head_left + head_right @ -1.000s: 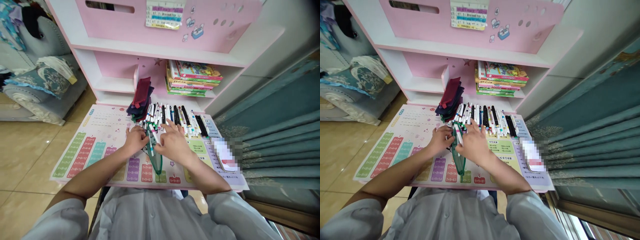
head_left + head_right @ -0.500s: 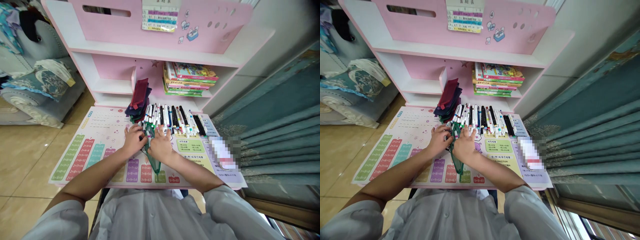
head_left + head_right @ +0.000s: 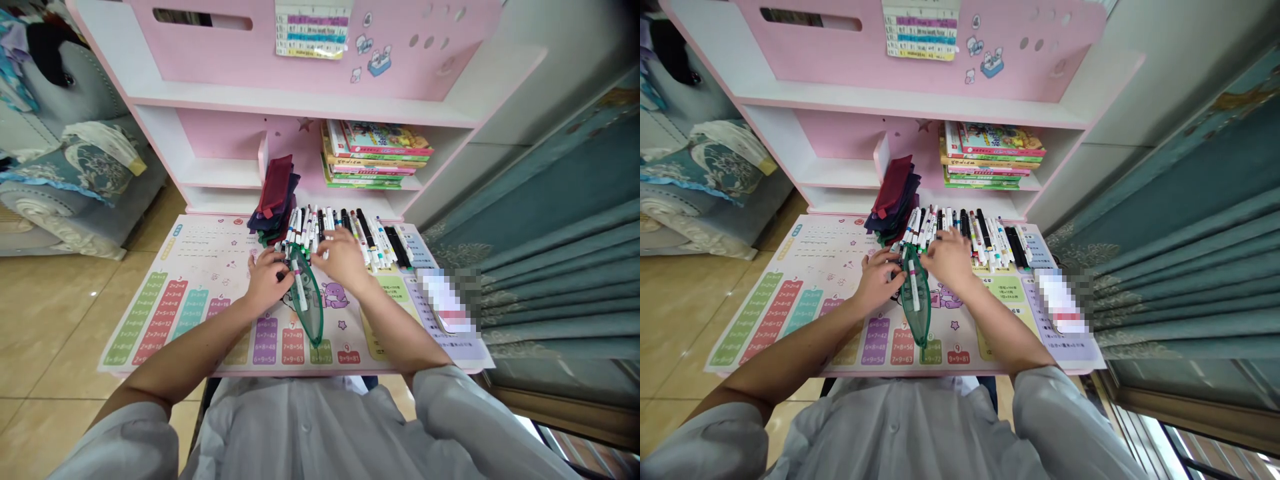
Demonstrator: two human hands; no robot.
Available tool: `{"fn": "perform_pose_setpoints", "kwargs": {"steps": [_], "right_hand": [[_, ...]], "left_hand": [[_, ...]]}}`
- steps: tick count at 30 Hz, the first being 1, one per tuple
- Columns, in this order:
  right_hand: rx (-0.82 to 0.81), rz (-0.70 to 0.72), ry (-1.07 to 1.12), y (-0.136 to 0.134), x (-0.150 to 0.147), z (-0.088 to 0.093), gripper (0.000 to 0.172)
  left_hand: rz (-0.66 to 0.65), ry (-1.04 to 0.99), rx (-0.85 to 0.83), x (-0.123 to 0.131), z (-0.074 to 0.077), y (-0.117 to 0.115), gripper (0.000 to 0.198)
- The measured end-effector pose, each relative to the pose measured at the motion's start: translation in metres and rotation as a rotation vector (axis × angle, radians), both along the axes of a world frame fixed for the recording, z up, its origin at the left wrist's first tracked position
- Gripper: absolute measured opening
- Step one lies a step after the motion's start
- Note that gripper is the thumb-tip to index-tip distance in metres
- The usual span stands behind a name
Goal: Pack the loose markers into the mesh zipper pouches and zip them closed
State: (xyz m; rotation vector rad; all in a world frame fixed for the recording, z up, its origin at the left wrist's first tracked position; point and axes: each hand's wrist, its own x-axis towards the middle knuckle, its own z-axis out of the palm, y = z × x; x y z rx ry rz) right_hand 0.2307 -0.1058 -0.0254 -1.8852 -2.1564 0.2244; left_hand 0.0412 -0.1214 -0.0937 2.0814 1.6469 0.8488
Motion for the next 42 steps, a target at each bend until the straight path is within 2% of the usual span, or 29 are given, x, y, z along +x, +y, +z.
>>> {"fn": "perform_pose_setpoints", "kwargs": {"steps": [3, 7, 24, 38, 42], "right_hand": [[0.145, -0.255, 0.015, 0.03, 0.028, -0.008, 0.021], [0.115, -0.389, -0.008, 0.052, 0.052, -0.02, 0.02], [0.094, -0.434, -0.199, 0.066, 0.055, -0.039, 0.041], [0.066, -0.437, -0.201, 0.07, 0.053, -0.038, 0.044], [0.105, -0.406, -0.164, 0.063, 0.05, -0.026, 0.039]], "left_hand": [[-0.004, -0.025, 0.018, 0.0, -0.004, 0.001, 0.02], [-0.01, -0.041, 0.029, 0.0, -0.006, 0.002, 0.019], [-0.013, -0.041, 0.0, 0.0, -0.004, 0.002, 0.02], [-0.007, -0.034, -0.008, 0.001, -0.002, 0.001, 0.02], [-0.006, -0.019, -0.006, 0.002, -0.001, 0.001, 0.021]]}}
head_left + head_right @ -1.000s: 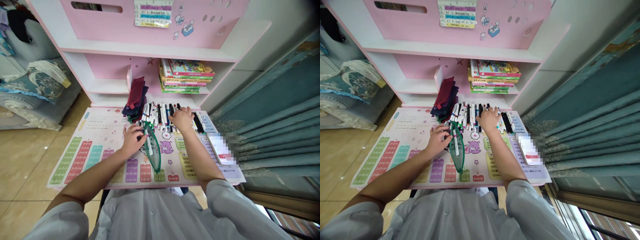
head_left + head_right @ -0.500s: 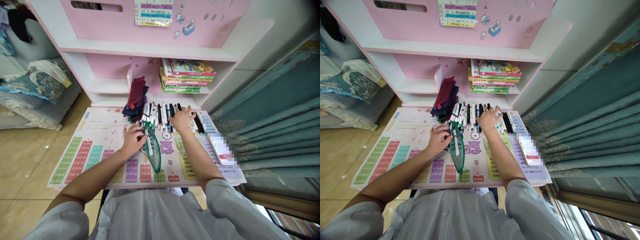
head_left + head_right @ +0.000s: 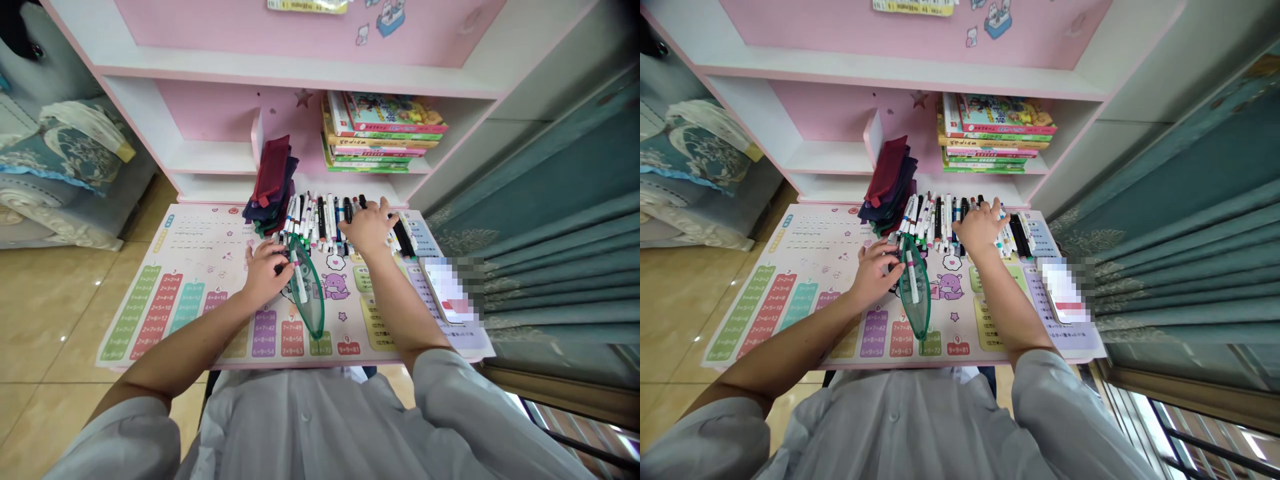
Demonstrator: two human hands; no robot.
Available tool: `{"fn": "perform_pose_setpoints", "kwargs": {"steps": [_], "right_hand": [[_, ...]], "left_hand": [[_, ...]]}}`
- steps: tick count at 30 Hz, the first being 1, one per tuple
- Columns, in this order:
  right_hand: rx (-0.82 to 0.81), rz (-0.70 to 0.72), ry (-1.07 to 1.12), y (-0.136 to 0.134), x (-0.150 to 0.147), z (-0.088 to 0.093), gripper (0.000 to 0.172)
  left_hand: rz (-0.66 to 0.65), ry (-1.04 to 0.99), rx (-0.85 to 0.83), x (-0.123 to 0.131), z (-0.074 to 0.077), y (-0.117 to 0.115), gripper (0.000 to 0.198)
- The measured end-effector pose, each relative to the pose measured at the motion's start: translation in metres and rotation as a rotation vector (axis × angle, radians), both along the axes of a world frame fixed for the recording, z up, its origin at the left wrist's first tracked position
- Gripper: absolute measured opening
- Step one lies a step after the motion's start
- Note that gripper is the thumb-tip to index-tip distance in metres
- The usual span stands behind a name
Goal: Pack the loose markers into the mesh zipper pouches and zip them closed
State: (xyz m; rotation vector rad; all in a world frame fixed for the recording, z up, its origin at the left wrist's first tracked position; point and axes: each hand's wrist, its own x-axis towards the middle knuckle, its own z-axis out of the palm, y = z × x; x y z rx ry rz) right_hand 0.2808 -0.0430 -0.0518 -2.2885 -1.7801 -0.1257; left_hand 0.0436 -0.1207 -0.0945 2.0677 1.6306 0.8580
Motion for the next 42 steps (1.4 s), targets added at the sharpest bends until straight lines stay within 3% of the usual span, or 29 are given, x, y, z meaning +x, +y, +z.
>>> {"fn": "perform_pose_setpoints", "kwargs": {"steps": [4, 7, 9, 11, 17, 22, 25, 28, 31, 34, 37, 42], "right_hand": [[0.079, 0.154, 0.079, -0.038, -0.017, 0.031, 0.026], [-0.001, 0.377, 0.082, -0.08, -0.037, 0.052, 0.024], [-0.091, 0.525, 0.044, -0.103, -0.051, 0.056, 0.025], [-0.155, 0.581, 0.0, -0.116, -0.064, 0.053, 0.027], [-0.293, 0.55, -0.116, -0.109, -0.086, 0.023, 0.043], [-0.367, 0.57, -0.165, -0.102, -0.093, 0.004, 0.045], [-0.375, 0.577, -0.155, -0.102, -0.092, 0.003, 0.043], [-0.34, 0.584, -0.065, -0.095, -0.083, 0.013, 0.036], [-0.205, 0.495, 0.036, -0.076, -0.058, 0.028, 0.029], [-0.006, 0.178, 0.028, -0.045, -0.019, 0.032, 0.026], [0.107, -0.052, 0.003, -0.014, 0.019, 0.017, 0.031], [0.002, -0.133, 0.012, 0.014, 0.049, -0.012, 0.05]], "left_hand": [[-0.007, -0.005, 0.014, 0.0, 0.0, 0.0, 0.023], [-0.013, -0.009, 0.011, -0.001, -0.001, -0.001, 0.022], [-0.022, -0.012, 0.011, -0.002, -0.001, -0.001, 0.02], [-0.032, -0.013, 0.016, -0.003, 0.0, -0.002, 0.018], [-0.038, 0.035, 0.019, -0.003, 0.002, -0.002, 0.019], [-0.018, 0.063, 0.037, -0.002, -0.001, -0.001, 0.02], [-0.02, 0.063, 0.04, -0.002, -0.001, -0.001, 0.02], [-0.027, 0.059, 0.039, -0.002, 0.0, -0.001, 0.02], [-0.018, 0.047, 0.042, -0.001, 0.001, -0.001, 0.021], [-0.011, 0.041, 0.024, 0.0, 0.001, -0.001, 0.023], [-0.012, 0.033, 0.019, 0.001, 0.002, -0.001, 0.025], [-0.009, 0.032, 0.027, 0.001, 0.003, -0.001, 0.025]]}}
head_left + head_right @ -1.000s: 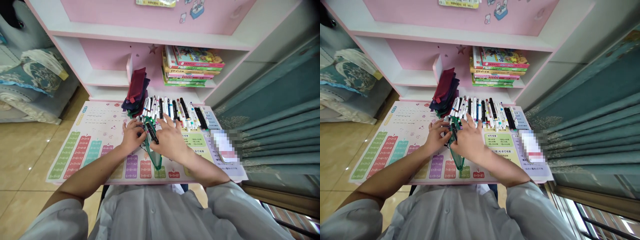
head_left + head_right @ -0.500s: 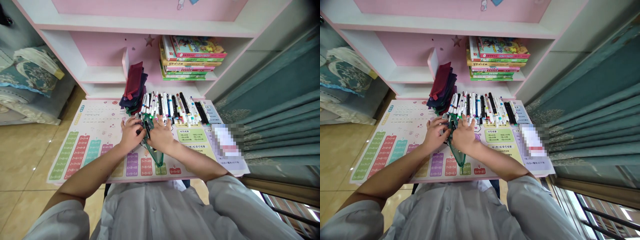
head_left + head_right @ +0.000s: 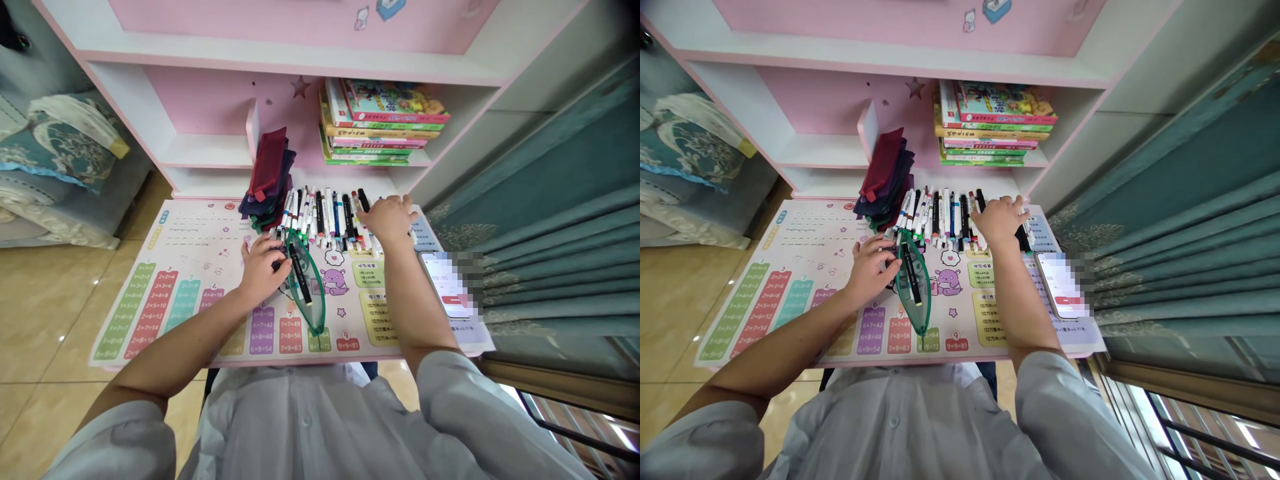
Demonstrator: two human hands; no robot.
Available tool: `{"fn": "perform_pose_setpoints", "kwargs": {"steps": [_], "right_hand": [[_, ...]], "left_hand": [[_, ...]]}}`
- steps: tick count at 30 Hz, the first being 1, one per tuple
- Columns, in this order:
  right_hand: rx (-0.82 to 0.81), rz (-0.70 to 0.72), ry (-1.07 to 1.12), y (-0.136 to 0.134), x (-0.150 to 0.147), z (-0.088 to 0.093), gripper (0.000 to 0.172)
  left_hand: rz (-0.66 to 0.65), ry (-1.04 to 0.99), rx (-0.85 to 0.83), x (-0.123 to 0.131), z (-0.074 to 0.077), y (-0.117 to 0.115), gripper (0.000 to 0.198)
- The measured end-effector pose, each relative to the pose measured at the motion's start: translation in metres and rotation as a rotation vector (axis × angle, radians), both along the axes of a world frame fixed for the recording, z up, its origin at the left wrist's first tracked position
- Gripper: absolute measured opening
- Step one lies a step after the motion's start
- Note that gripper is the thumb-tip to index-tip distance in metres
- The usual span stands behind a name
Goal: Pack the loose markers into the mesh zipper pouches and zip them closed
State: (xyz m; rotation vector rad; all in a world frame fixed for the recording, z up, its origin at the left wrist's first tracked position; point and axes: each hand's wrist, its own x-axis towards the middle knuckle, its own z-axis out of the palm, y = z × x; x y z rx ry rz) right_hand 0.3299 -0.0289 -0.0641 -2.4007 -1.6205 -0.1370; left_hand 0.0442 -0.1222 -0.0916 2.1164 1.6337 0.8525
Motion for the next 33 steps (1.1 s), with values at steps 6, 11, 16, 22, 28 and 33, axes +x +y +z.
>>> {"fn": "perform_pose_setpoints", "kwargs": {"steps": [6, 11, 16, 22, 28, 33], "right_hand": [[-0.086, -0.006, 0.0, 0.003, -0.006, -0.003, 0.051], [-0.082, 0.034, 0.036, -0.004, -0.014, 0.01, 0.042], [0.034, 0.228, 0.107, -0.04, -0.036, 0.041, 0.023], [-0.082, 0.633, 0.055, -0.108, -0.09, 0.065, 0.025], [-0.268, 0.722, -0.066, -0.124, -0.125, 0.046, 0.035], [-0.419, 0.714, -0.154, -0.118, -0.134, 0.034, 0.044]], "left_hand": [[0.001, -0.002, -0.009, 0.0, 0.001, 0.0, 0.024], [-0.002, -0.002, -0.014, 0.0, 0.0, 0.0, 0.024], [0.0, -0.009, 0.001, 0.0, -0.002, 0.0, 0.023], [-0.013, 0.007, 0.004, -0.001, 0.0, 0.0, 0.022], [-0.026, 0.009, 0.012, -0.003, -0.002, 0.0, 0.019], [-0.025, 0.022, 0.023, -0.003, -0.004, 0.0, 0.02]]}}
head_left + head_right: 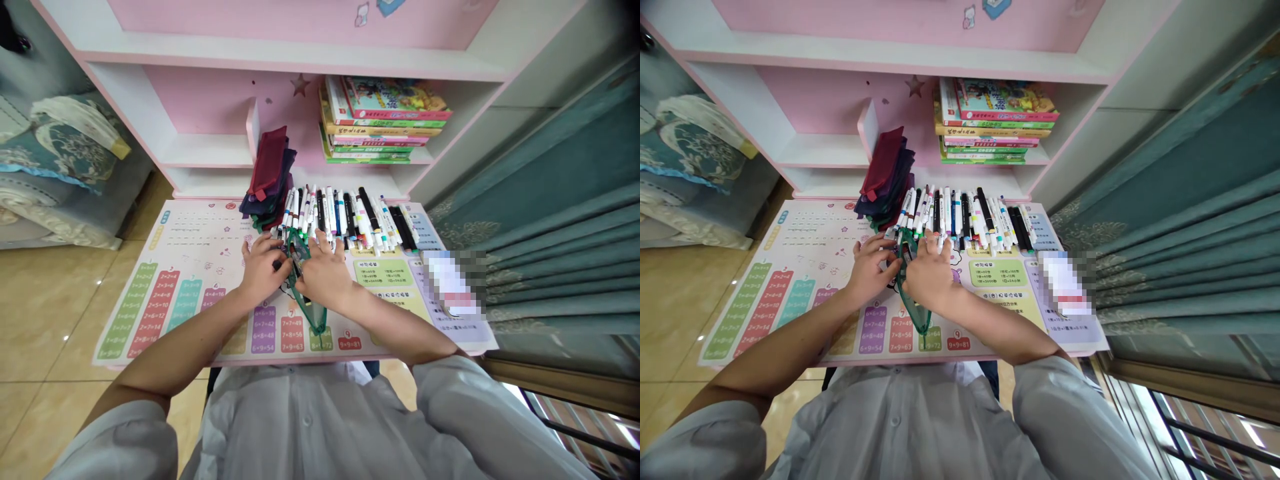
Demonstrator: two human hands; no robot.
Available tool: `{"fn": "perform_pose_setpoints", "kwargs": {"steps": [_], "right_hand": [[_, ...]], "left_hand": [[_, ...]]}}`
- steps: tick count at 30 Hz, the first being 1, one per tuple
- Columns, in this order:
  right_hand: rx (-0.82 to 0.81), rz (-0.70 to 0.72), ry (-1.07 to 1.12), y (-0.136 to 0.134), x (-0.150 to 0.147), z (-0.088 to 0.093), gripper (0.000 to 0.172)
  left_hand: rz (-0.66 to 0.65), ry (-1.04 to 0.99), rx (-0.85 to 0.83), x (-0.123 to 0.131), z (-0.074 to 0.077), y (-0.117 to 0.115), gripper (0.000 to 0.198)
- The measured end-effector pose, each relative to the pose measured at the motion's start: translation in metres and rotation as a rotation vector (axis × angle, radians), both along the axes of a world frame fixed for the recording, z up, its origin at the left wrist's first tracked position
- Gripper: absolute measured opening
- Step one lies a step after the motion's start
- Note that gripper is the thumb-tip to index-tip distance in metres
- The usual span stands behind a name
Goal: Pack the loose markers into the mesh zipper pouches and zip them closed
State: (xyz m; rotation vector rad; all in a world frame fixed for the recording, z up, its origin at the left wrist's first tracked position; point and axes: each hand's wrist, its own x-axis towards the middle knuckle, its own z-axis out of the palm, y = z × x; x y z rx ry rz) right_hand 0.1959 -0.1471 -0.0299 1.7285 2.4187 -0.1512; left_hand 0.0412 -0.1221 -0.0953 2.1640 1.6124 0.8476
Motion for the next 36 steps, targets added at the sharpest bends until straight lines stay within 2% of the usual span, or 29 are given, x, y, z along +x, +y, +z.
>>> {"fn": "perform_pose_setpoints", "kwargs": {"steps": [7, 11, 13, 15, 18, 21, 25, 36], "right_hand": [[-0.011, 0.01, -0.015, 0.002, -0.004, -0.009, 0.043], [0.032, -0.016, 0.073, 0.013, 0.009, 0.001, 0.038], [0.132, -0.114, 0.12, 0.025, 0.025, 0.01, 0.035], [0.289, -0.315, 0.126, 0.041, 0.047, 0.017, 0.033], [0.394, -0.539, 0.106, 0.067, 0.083, 0.015, 0.031], [0.294, -0.668, 0.056, 0.087, 0.109, 0.003, 0.043], [0.148, -0.743, -0.018, 0.099, 0.121, -0.008, 0.061], [0.09, -0.72, -0.06, 0.104, 0.115, -0.016, 0.057]], "left_hand": [[0.006, -0.005, 0.023, 0.001, 0.0, 0.001, 0.02], [0.006, -0.011, 0.014, 0.001, 0.001, 0.0, 0.02], [0.013, -0.014, 0.01, 0.002, 0.001, 0.0, 0.021], [0.018, -0.021, 0.012, 0.002, 0.001, 0.0, 0.022], [0.016, -0.027, 0.014, 0.003, 0.001, 0.0, 0.023], [0.015, -0.027, 0.011, 0.002, 0.001, 0.0, 0.023], [0.016, -0.022, 0.013, 0.002, 0.001, 0.0, 0.024], [0.012, -0.021, -0.011, 0.002, 0.002, 0.0, 0.023]]}}
